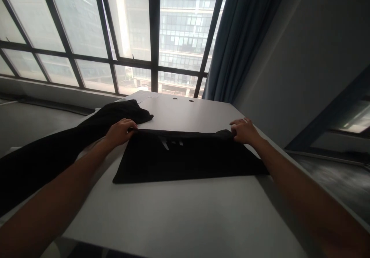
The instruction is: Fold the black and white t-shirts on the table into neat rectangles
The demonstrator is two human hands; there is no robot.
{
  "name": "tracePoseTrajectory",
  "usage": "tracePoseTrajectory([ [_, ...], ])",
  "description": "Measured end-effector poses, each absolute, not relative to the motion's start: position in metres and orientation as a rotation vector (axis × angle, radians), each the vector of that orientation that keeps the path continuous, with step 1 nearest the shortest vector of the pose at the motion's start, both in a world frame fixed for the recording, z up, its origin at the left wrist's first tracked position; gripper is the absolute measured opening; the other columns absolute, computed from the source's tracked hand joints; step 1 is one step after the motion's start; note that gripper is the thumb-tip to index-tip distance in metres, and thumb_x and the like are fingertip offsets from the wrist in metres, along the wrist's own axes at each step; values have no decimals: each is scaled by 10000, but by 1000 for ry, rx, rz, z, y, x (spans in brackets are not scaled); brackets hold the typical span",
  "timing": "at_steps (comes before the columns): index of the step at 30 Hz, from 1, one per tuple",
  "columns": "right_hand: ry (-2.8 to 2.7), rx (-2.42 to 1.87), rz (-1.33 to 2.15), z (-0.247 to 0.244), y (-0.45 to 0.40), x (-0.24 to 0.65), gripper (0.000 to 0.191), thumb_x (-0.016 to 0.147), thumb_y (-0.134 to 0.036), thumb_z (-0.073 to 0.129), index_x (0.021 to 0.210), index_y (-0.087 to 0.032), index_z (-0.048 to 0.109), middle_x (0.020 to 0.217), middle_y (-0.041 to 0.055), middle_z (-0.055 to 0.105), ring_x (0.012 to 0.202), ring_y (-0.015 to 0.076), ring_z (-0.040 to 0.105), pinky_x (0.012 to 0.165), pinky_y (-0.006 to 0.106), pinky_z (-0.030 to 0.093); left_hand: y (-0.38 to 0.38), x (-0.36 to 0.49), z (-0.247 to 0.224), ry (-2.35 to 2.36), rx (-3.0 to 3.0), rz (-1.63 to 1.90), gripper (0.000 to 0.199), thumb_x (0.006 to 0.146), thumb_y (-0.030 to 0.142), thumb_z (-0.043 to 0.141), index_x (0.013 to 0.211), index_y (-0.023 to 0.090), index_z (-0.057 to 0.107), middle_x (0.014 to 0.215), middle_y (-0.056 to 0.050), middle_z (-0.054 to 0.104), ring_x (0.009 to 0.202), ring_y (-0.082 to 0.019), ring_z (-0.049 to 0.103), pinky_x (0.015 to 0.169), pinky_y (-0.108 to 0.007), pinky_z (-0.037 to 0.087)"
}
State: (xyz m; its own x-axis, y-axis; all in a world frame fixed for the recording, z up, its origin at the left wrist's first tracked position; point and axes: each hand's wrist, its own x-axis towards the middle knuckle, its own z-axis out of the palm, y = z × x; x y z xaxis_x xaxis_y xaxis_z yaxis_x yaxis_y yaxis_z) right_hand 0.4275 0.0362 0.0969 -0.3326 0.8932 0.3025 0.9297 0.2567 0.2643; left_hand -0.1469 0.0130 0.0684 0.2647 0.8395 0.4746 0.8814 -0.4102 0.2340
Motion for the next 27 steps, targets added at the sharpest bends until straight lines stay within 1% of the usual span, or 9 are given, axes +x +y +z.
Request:
tracePoseTrajectory([
  [2,-2435,-1771,-523,84,12,434,94,583,-151,618,648,-215,641,1032,56,731,1054,285,615,1139,538,258,13,-155,71,-1603,-2536,-851,243,816,404,557,893,247,725,1074,-56,742,1087,-272,634,1008,-391,499],
  [3,-2425,-1781,-489,79,1,436,106,585,-154,600,662,-219,634,944,45,732,968,264,635,1110,510,306,13,-159,72,-1583,-2589,-856,266,810,448,566,869,241,723,1070,-61,743,1070,-271,641,1008,-395,503],
  [5,-2383,-1809,-448,72,-18,439,142,594,-165,576,706,-228,636,821,34,713,861,248,641,1016,445,398,13,-165,73,-1563,-2711,-831,335,787,545,591,819,238,722,1086,-67,745,1058,-275,650,1015,-401,506],
  [6,-2357,-1824,-435,69,-26,440,161,601,-173,572,732,-231,644,798,34,708,842,250,639,964,418,428,13,-167,73,-1567,-2769,-799,378,770,596,604,799,239,723,1103,-68,745,1060,-279,652,1020,-404,506],
  [8,-2306,-1834,-407,65,-39,439,210,617,-185,568,795,-232,668,820,41,717,845,255,644,893,383,458,15,-169,72,-1588,-2855,-719,459,725,689,624,776,245,730,1139,-68,742,1065,-289,655,1024,-409,507],
  [11,-2270,-1797,-340,57,-55,436,286,640,-179,560,882,-233,702,878,40,736,849,244,660,879,361,474,18,-168,69,-1580,-2941,-576,505,670,747,645,752,257,734,1139,-58,746,1049,-293,665,1010,-410,516],
  [17,-2241,-1654,-316,45,-75,434,296,683,-176,536,895,-210,739,870,59,732,841,241,672,864,363,501,24,-168,62,-1556,-2964,-413,410,656,680,678,730,282,744,1133,-36,760,1045,-297,688,1015,-420,511],
  [23,-2173,-1597,-288,49,-80,429,294,711,-186,537,890,-216,767,892,70,732,848,249,674,864,382,521,28,-173,56,-1659,-2956,-339,420,576,705,712,685,301,751,1141,-35,776,1048,-315,703,1001,-412,523],
  [27,-2164,-1587,-249,49,-80,426,287,721,-188,549,897,-233,772,897,61,729,854,244,670,860,377,533,29,-177,55,-1692,-2944,-325,411,583,694,709,708,307,771,1156,-40,775,1059,-323,707,1037,-425,506],
])
